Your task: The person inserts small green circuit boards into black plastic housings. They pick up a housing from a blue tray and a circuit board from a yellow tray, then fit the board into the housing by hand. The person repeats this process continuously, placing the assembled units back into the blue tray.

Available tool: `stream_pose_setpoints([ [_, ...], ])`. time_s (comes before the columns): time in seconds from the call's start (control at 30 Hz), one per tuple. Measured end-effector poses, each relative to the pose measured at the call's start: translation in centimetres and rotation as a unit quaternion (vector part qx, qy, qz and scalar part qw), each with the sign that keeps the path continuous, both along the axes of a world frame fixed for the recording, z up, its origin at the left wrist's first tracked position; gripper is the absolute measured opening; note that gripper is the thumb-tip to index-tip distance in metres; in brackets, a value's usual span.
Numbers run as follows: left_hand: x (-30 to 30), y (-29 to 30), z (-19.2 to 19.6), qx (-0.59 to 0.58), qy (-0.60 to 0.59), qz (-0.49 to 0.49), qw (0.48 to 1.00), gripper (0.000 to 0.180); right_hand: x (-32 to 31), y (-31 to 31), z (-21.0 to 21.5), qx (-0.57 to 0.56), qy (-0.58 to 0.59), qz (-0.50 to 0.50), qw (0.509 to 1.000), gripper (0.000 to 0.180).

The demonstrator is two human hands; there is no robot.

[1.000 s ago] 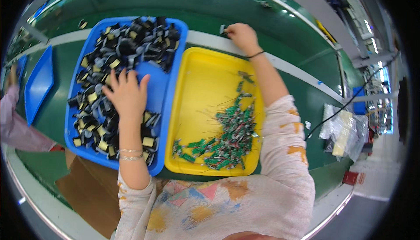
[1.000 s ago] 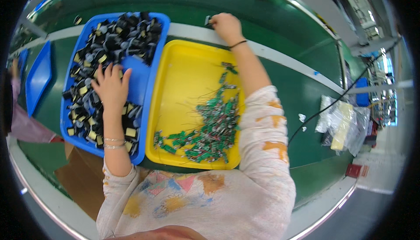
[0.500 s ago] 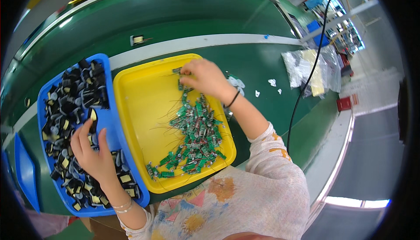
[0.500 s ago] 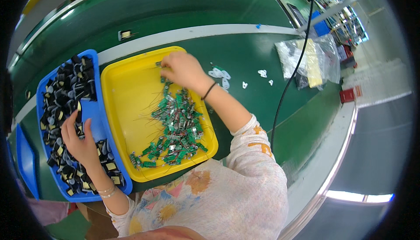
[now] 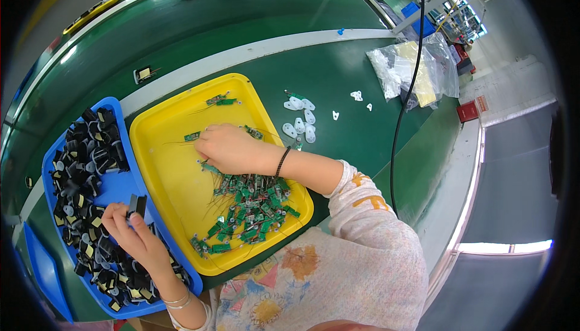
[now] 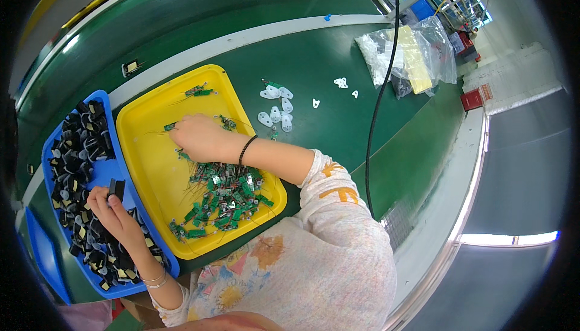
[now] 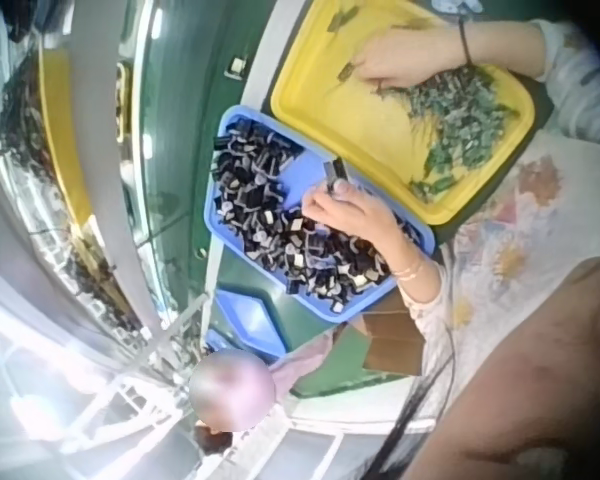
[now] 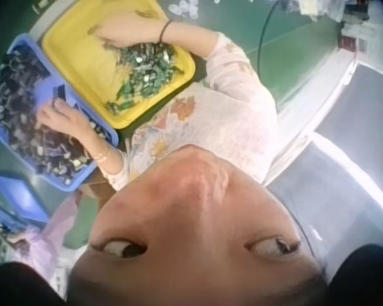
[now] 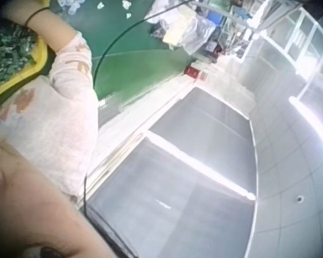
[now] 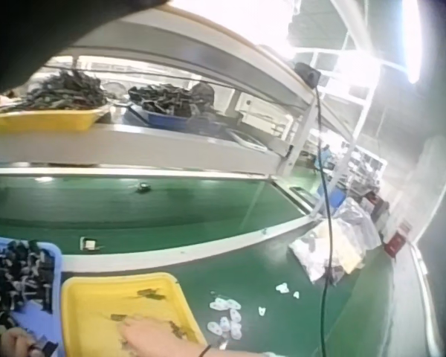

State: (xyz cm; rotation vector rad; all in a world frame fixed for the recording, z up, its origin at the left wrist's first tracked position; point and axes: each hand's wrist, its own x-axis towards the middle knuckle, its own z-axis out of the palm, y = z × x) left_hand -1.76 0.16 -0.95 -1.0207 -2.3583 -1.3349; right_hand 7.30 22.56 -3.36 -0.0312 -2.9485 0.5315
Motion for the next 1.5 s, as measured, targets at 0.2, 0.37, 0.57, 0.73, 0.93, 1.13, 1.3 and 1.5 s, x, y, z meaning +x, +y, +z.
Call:
stream_pose_setpoints([
  [0.2, 0.9, 0.4, -1.2, 0.092, -0.224, -0.025, 0.970, 0.040, 0.6, -0.5, 5.2, 0.025, 0.244, -0.072, 0.967, 0.013],
  [0.37, 1.9, 0.7, -0.7, 0.081, -0.334, -0.099, 0.934, 0.040, 0.8, -3.6, 5.5, -0.593, 0.010, 0.054, 0.803, 0.013],
  [0.57, 3.1, 2.1, -0.4, 0.181, -0.388, -0.112, 0.897, 0.020, 0.0, -6.1, 2.7, -0.760, -0.032, 0.089, 0.644, 0.016],
  [0.73, 3.0, 1.5, -1.1, 0.197, -0.424, -0.144, 0.872, 0.022, 0.1, -5.7, 2.6, -0.802, -0.034, 0.062, 0.593, 0.014],
  [0.93, 3.1, 1.4, -1.5, 0.176, -0.414, -0.142, 0.882, 0.021, 0.2, -5.3, 1.4, -0.778, -0.038, 0.063, 0.624, 0.012],
  [1.13, 3.9, 2.1, -0.7, 0.167, -0.419, -0.120, 0.885, 0.015, 0.6, -5.0, 0.8, -0.734, 0.010, 0.064, 0.676, 0.011],
  [1.3, 3.0, 1.3, -1.3, 0.184, -0.425, -0.142, 0.875, 0.021, 0.6, -4.9, 1.8, -0.630, 0.027, 0.050, 0.774, 0.013],
  [1.5, 2.7, 1.0, -0.8, 0.188, -0.425, -0.136, 0.875, 0.025, 0.8, -4.8, 2.3, -0.614, -0.017, 0.006, 0.789, 0.017],
])
